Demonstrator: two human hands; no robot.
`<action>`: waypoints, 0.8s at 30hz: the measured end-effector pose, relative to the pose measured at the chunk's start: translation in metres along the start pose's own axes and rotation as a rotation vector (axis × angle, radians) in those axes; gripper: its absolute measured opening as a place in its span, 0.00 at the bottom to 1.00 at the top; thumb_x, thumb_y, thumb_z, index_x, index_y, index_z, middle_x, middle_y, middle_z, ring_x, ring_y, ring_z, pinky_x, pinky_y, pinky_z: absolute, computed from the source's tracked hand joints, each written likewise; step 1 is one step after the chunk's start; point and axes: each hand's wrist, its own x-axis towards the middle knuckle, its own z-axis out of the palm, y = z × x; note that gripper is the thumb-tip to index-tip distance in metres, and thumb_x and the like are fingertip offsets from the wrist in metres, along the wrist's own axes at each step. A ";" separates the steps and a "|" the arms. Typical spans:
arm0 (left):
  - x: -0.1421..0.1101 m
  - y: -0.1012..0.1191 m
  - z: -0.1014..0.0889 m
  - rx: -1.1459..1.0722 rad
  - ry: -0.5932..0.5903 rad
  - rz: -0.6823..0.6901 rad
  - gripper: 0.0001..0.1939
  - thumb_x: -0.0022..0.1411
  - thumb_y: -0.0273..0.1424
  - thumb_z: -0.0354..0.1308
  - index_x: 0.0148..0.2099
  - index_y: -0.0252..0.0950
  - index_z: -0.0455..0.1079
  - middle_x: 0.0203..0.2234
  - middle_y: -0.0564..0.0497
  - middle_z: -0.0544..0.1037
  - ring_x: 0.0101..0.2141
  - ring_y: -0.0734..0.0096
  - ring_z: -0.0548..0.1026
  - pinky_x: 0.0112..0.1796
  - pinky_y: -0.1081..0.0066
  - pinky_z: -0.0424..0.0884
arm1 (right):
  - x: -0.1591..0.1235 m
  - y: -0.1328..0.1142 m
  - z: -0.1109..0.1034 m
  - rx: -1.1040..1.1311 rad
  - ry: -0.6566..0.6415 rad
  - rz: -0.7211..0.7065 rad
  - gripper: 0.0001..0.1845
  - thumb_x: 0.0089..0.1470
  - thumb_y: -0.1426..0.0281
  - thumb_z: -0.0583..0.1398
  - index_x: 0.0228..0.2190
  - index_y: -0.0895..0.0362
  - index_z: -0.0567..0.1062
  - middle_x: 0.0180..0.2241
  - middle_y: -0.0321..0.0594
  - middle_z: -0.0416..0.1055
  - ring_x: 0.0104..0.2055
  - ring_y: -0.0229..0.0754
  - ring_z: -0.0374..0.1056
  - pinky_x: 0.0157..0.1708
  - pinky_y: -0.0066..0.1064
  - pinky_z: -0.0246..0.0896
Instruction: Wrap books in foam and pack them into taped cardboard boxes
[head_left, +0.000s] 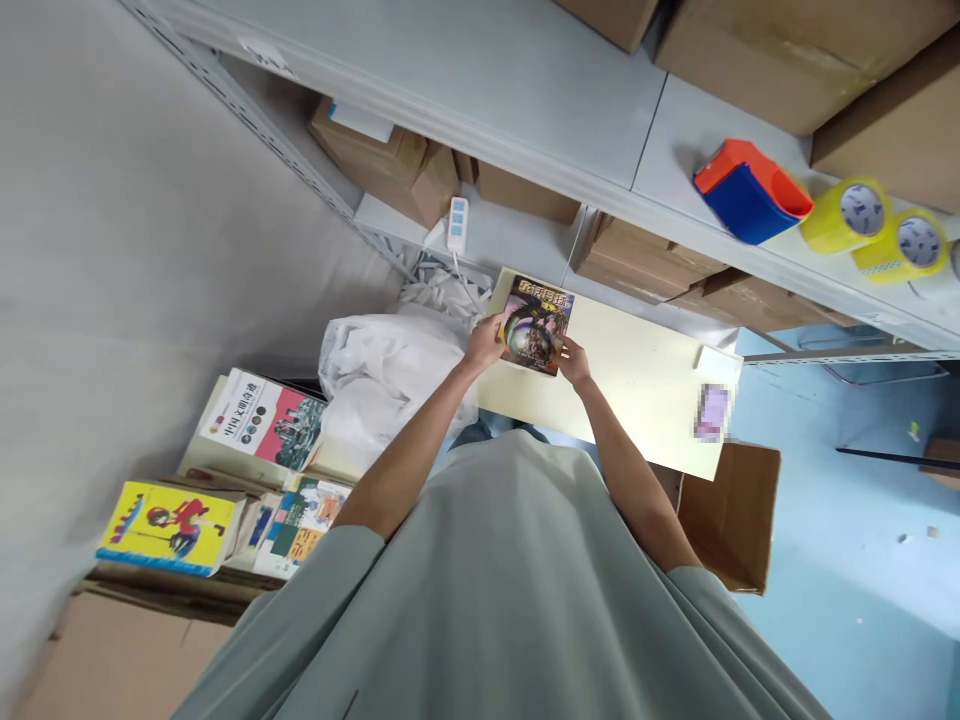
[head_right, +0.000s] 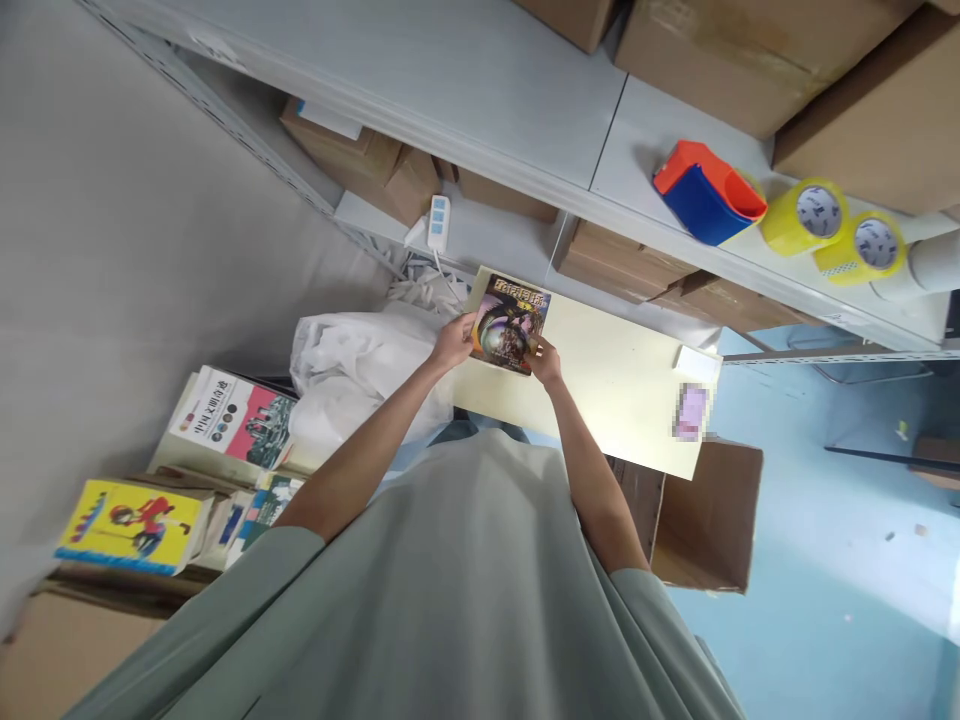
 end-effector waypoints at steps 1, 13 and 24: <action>-0.006 0.002 -0.002 0.018 0.020 -0.017 0.35 0.61 0.22 0.59 0.71 0.30 0.72 0.66 0.34 0.79 0.63 0.49 0.79 0.65 0.57 0.73 | -0.002 0.001 0.001 -0.009 0.017 0.012 0.32 0.50 0.67 0.68 0.58 0.54 0.82 0.61 0.48 0.82 0.59 0.54 0.78 0.60 0.47 0.77; -0.159 -0.067 -0.114 0.426 0.228 -0.216 0.33 0.68 0.32 0.61 0.74 0.34 0.69 0.74 0.32 0.68 0.78 0.34 0.57 0.76 0.36 0.50 | -0.078 0.004 0.053 0.003 -0.056 -0.035 0.19 0.53 0.55 0.69 0.43 0.53 0.85 0.56 0.50 0.85 0.57 0.54 0.81 0.64 0.51 0.75; -0.237 -0.096 -0.229 0.625 0.138 -0.678 0.15 0.61 0.31 0.62 0.49 0.33 0.83 0.46 0.26 0.85 0.55 0.23 0.80 0.55 0.38 0.74 | -0.097 -0.067 0.105 -0.019 -0.180 -0.170 0.23 0.56 0.46 0.68 0.43 0.51 0.84 0.51 0.47 0.86 0.54 0.51 0.81 0.61 0.51 0.78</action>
